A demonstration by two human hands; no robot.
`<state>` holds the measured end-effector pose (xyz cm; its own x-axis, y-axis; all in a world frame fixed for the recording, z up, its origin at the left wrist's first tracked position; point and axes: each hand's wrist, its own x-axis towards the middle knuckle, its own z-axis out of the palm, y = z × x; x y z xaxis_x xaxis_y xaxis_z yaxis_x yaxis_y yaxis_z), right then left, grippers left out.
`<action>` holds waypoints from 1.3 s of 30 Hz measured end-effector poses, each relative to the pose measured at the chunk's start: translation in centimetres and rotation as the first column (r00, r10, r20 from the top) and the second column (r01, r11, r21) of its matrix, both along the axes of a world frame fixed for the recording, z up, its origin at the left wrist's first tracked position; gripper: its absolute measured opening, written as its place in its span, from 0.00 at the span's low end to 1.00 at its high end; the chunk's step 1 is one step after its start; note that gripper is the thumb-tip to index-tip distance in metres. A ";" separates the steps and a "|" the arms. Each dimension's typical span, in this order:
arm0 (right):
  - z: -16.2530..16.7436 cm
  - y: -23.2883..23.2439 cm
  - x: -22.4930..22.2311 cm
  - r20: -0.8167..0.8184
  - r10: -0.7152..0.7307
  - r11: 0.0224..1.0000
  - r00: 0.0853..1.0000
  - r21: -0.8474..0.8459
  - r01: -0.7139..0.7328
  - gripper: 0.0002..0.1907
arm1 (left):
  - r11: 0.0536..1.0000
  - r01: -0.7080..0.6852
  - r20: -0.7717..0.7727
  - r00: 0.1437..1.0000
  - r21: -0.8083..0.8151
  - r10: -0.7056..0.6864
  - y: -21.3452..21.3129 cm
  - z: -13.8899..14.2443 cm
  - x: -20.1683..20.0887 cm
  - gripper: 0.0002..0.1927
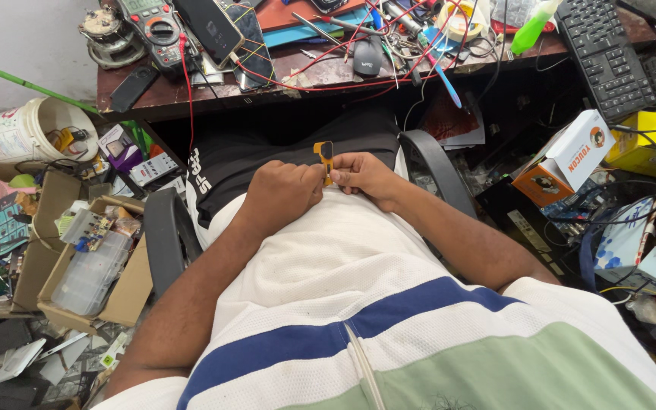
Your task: The person sits reclined in a chair and works on a small electronic device on their lap, manipulating a small circuit board and an orange-cased gadget with their hands, turning and repositioning the parts as they work. At the end they pick up a phone with a lit screen.
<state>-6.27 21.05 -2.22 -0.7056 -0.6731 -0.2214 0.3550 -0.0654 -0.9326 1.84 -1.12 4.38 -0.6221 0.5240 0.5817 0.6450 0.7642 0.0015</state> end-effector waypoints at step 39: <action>1.0 -0.1 0.2 0.002 -0.031 0.999 1.000 0.016 0.031 0.18 | 0.991 0.012 0.069 0.997 0.135 -0.021 0.3 1.1 0.1 0.08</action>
<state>-6.12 20.96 -1.21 -0.7259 -0.6471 -0.2330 0.3547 -0.0620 -0.9329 1.89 -0.85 5.45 -0.6558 0.4544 0.6029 0.6521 0.7434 0.1491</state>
